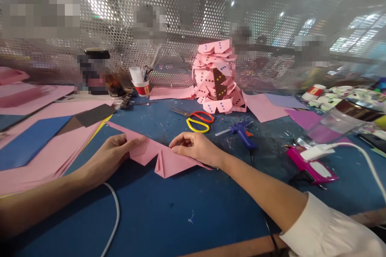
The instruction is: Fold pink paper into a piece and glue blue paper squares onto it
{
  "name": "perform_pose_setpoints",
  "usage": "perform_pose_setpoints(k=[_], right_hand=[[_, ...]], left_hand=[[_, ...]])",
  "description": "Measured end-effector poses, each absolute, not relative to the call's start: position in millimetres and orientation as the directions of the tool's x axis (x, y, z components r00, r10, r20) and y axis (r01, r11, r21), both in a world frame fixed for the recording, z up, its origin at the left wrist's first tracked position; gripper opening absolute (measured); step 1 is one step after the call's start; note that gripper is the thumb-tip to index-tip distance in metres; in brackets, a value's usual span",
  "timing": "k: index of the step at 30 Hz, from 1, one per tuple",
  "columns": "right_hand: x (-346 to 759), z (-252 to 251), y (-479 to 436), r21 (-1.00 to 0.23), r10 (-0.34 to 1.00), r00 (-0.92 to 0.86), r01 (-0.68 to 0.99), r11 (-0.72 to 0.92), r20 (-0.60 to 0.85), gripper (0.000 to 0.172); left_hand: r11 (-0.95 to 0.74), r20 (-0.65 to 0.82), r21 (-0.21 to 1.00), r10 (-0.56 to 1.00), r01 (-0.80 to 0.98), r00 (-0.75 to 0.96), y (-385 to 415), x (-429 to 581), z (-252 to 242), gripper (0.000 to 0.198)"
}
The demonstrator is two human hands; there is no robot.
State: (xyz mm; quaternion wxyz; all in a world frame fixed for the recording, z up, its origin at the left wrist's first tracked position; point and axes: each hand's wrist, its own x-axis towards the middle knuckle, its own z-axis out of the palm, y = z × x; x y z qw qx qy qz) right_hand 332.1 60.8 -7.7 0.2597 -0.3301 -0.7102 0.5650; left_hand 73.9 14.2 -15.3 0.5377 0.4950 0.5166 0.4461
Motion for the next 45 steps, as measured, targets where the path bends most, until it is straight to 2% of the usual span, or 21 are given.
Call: perform_pose_setpoints(k=[6,12,19,26,29,34,41,45], right_hand=[[336.0,-5.3,59.1,-0.987,0.751,-0.661,0.124,0.097,-0.009,0.02],[333.2,-1.6,51.7,-0.993,0.706,-0.706,0.03,0.11,0.057,0.021],[331.6,4.6,40.3,-0.981,0.667,-0.741,0.069,0.183,0.072,0.023],[333.9,9.9,39.8,-0.987,0.697,-0.711,0.03,0.158,0.09,0.026],[337.5,11.3,43.3,-0.981,0.688,-0.706,-0.045,0.189,0.165,0.025],[341.2,23.8,46.9,-0.915,0.738,-0.548,-0.158,0.371,0.394,0.015],[352.4,44.6,57.3,-0.932,0.9,-0.268,-0.22,0.289,0.343,0.016],[352.6,46.2,58.9,-0.946,0.909,-0.276,-0.182,0.269,0.312,0.024]], left_hand=[[0.179,-0.176,0.982,0.982,-0.06,0.064,13.9,76.8,-9.7,0.022],[0.229,-0.212,0.961,0.971,-0.157,0.113,7.9,83.0,-2.8,0.021],[0.275,-0.248,0.949,0.953,-0.155,0.172,5.8,84.9,-5.1,0.023],[0.249,-0.217,0.951,0.96,-0.182,0.179,4.7,87.3,-3.1,0.027],[0.205,-0.163,0.954,0.968,-0.221,0.192,7.4,86.1,-5.4,0.031],[0.139,-0.087,0.962,0.971,-0.233,0.221,11.6,81.6,-5.9,0.036],[0.076,-0.055,0.984,0.99,-0.158,0.13,10.8,78.2,-2.8,0.037],[0.069,-0.048,0.987,0.988,-0.144,0.146,10.0,79.1,-4.4,0.035]])
